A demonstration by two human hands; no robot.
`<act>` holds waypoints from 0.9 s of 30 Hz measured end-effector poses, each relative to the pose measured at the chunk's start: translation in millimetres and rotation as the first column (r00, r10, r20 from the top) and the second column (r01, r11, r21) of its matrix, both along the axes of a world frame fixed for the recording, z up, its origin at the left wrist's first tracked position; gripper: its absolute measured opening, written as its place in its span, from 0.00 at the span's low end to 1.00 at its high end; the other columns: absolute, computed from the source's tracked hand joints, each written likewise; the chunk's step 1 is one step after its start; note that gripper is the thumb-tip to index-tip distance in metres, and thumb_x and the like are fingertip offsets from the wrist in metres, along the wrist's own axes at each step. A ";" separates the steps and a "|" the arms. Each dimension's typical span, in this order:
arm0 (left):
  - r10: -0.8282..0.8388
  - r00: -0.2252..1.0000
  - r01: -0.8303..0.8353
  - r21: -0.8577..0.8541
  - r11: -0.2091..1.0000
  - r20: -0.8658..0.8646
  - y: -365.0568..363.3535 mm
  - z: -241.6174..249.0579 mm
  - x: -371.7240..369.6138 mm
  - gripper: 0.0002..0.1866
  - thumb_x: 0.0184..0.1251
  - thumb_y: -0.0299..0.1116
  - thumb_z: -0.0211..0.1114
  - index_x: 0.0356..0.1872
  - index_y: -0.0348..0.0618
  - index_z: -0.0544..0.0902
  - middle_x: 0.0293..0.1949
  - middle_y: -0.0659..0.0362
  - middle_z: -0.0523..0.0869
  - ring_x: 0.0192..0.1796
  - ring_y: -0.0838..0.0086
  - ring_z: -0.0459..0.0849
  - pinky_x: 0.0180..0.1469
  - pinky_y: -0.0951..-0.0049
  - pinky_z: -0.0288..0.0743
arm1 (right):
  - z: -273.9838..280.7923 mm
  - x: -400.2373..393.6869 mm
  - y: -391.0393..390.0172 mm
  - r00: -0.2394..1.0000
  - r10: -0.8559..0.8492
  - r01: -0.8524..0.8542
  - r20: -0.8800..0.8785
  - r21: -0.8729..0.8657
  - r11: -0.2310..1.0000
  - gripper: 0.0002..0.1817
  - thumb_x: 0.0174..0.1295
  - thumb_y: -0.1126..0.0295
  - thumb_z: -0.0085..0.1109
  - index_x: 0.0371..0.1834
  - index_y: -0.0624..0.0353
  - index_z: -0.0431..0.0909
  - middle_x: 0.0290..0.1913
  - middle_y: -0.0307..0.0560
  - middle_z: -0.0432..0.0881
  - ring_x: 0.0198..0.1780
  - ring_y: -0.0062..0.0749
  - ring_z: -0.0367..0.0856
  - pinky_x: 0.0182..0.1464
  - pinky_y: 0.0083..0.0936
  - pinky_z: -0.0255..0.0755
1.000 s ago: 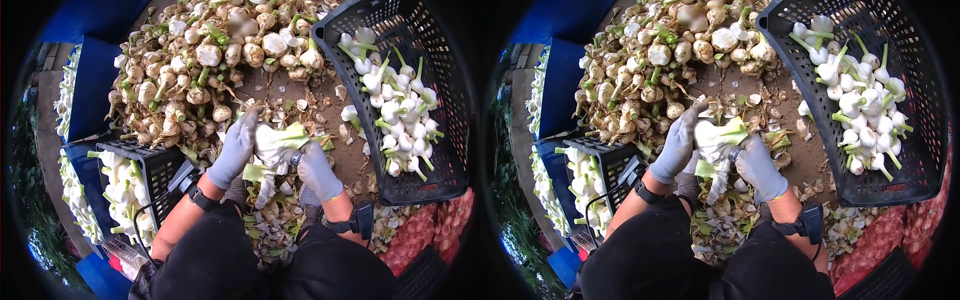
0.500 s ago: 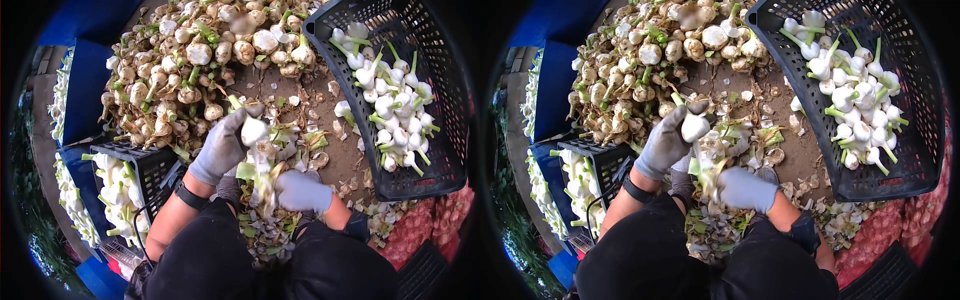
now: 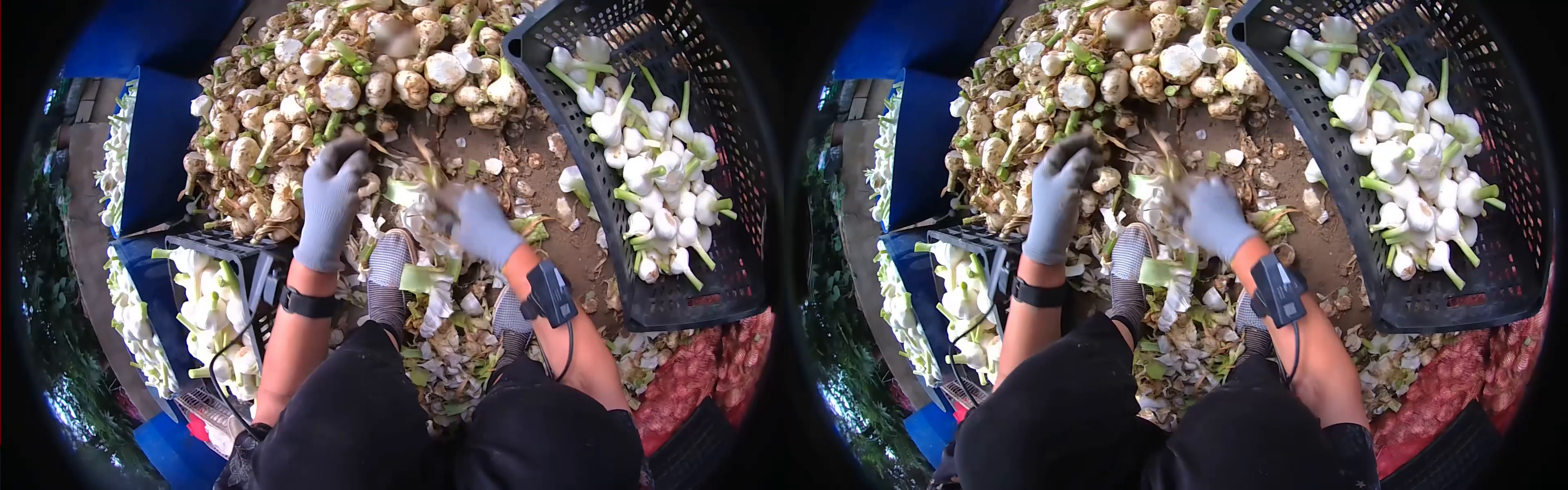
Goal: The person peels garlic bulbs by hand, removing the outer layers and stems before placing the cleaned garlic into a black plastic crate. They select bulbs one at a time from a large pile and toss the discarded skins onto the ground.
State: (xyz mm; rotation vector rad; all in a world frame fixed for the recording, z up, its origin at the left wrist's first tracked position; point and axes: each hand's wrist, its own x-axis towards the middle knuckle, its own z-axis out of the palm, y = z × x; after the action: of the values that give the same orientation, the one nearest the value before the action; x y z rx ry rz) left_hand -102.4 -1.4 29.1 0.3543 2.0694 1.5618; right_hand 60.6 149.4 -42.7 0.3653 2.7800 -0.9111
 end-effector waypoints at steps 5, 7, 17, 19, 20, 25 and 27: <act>-0.472 0.716 0.020 -0.661 0.750 -0.514 -40.7 -56.2 8.8 0.25 0.59 0.28 0.68 0.60 0.46 0.78 0.52 0.55 0.82 0.44 0.61 0.85 0.47 0.63 0.80 | -5.4 92.6 -74.5 0.752 0.576 -0.271 0.321 -0.646 0.713 0.19 0.64 0.52 0.54 0.53 0.44 0.85 0.51 0.46 0.85 0.51 0.43 0.84 0.55 0.35 0.76; -0.655 0.581 -0.030 -0.817 0.576 -0.483 -21.7 -75.8 7.1 0.29 0.53 0.28 0.68 0.60 0.51 0.75 0.61 0.54 0.76 0.47 0.51 0.84 0.50 0.57 0.80 | -12.9 110.4 -75.1 0.768 0.578 -0.182 0.275 -0.773 0.608 0.19 0.65 0.52 0.54 0.54 0.42 0.84 0.52 0.45 0.85 0.53 0.42 0.84 0.56 0.34 0.76; -0.597 0.787 0.516 0.366 0.774 0.154 2.3 12.0 60.4 0.23 0.55 0.24 0.74 0.54 0.42 0.83 0.54 0.57 0.81 0.61 0.71 0.77 0.66 0.68 0.68 | 68.6 48.8 16.9 0.885 -0.249 0.427 0.392 -0.899 0.102 0.25 0.72 0.49 0.51 0.52 0.62 0.79 0.32 0.38 0.82 0.28 0.18 0.79 0.32 0.18 0.75; -0.595 0.708 0.413 0.459 0.787 0.382 0.5 15.0 65.6 0.25 0.53 0.20 0.74 0.56 0.39 0.82 0.55 0.56 0.82 0.60 0.71 0.78 0.65 0.69 0.71 | 45.4 57.0 9.2 0.877 -0.305 0.415 0.372 -0.905 0.088 0.24 0.72 0.48 0.51 0.49 0.60 0.79 0.30 0.36 0.81 0.25 0.16 0.77 0.29 0.16 0.73; -0.461 0.568 0.222 0.413 0.883 0.681 -1.8 27.9 62.6 0.29 0.54 0.18 0.73 0.60 0.37 0.79 0.59 0.55 0.81 0.61 0.71 0.78 0.63 0.71 0.73 | 41.7 57.1 5.1 0.858 -0.371 0.408 0.356 -0.910 0.069 0.23 0.72 0.48 0.51 0.47 0.58 0.79 0.28 0.34 0.81 0.22 0.15 0.76 0.26 0.14 0.71; -0.459 0.768 0.324 0.347 0.880 0.447 -1.3 20.4 74.6 0.36 0.55 0.25 0.75 0.67 0.37 0.72 0.66 0.55 0.75 0.66 0.72 0.73 0.68 0.71 0.67 | 53.5 54.0 -0.3 0.811 -0.452 0.402 0.371 -0.915 -0.031 0.24 0.70 0.46 0.53 0.41 0.58 0.80 0.24 0.33 0.79 0.22 0.15 0.76 0.23 0.14 0.66; -0.583 0.812 0.579 0.128 0.806 -0.001 4.6 15.0 70.3 0.37 0.50 0.30 0.79 0.64 0.36 0.74 0.63 0.55 0.77 0.65 0.69 0.76 0.66 0.69 0.69 | 67.2 46.0 1.8 0.811 -0.451 0.452 0.372 -0.888 0.081 0.22 0.71 0.49 0.54 0.41 0.61 0.80 0.21 0.34 0.78 0.20 0.16 0.74 0.21 0.15 0.65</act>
State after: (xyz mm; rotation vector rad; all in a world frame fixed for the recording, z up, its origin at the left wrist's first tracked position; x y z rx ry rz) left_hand -32.1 3.2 44.1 0.9053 1.6107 1.2919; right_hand 106.6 151.2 24.5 0.9758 1.4190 -2.5038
